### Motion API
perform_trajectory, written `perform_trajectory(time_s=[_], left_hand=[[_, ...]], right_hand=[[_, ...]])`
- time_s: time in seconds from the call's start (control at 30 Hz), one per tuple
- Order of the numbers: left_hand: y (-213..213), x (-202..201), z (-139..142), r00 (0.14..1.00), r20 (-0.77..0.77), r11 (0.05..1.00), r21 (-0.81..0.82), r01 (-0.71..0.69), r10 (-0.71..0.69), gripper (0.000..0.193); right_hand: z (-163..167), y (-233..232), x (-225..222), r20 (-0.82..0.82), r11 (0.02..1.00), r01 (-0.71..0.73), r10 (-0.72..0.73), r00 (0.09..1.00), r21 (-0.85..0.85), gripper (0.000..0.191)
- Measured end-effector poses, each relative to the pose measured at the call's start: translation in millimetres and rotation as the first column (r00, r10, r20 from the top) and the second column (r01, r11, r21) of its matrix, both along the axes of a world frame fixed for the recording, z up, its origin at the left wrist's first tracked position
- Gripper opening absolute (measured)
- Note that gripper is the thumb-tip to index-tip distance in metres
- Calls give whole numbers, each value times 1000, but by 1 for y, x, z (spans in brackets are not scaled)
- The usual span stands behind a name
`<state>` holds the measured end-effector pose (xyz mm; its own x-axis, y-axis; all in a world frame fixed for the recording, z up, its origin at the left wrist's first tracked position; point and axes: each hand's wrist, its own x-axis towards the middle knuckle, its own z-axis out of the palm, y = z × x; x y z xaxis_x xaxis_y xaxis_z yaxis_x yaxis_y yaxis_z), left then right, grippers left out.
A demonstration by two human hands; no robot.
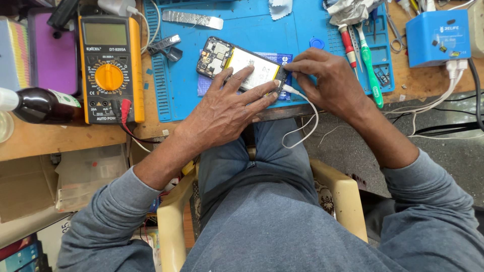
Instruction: The person connects a charging cable to a disassembled smartphone, uses a screwdriver to adjust internal components, and repeatedly checks the device by holding and turning it. The person also disconnects and reconnects the cable while manipulating the phone's internal parts.
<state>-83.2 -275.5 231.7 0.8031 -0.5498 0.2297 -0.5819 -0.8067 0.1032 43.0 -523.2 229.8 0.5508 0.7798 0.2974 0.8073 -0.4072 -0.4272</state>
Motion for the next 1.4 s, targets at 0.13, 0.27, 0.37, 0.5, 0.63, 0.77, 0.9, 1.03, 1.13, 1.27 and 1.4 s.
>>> perform_trajectory(time_s=[0.13, 0.27, 0.37, 0.5, 0.63, 0.77, 0.9, 1.03, 1.13, 1.27, 1.4], left_hand=[[2, 10, 1, 1000, -18, 1000, 9, 22, -22, 54], [3, 14, 6, 998, -45, 999, 26, 43, -42, 51], [0, 9, 9, 998, -35, 999, 14, 47, -46, 52], [-4, -1, 8, 999, -24, 999, 2, 38, -38, 52], [-6, -8, 6, 999, -15, 999, 29, 39, -38, 51], [-11, -21, 5, 999, -12, 998, 42, 49, -49, 53], [-17, -40, 1, 997, -57, 999, -18, 51, -52, 50], [-20, -71, -7, 997, -65, 999, -8, 43, -44, 51], [-20, -71, -9, 999, -37, 999, -24, 35, -36, 49], [-14, -65, -6, 998, -26, 998, -42, 52, -53, 53], [-8, -60, -6, 996, -55, 995, -75, 61, -65, 51]], right_hand=[[-1, -3, 1, 235, 995, -54, 72, 969, -83, 32], [1, -6, 3, 358, 981, -94, 151, 922, -170, 35], [1, -10, 0, 302, 988, -103, 133, 944, -115, 39], [-1, -14, -10, 222, 994, -104, 107, 969, -28, 39], [-3, -14, -20, 275, 989, -71, 104, 956, -130, 34], [2, -19, -29, 230, 990, -104, 124, 965, -96, 35], [5, -29, -50, 163, 992, -117, 122, 979, -35, 45], [2, -35, -82, 235, 989, -95, 120, 965, -115, 39], [5, -34, -84, 255, 987, -81, 115, 960, -140, 40], [11, -28, -81, 283, 983, -136, 166, 945, -123, 41], [9, -23, -82, 315, 977, -155, 195, 929, -149, 42]])
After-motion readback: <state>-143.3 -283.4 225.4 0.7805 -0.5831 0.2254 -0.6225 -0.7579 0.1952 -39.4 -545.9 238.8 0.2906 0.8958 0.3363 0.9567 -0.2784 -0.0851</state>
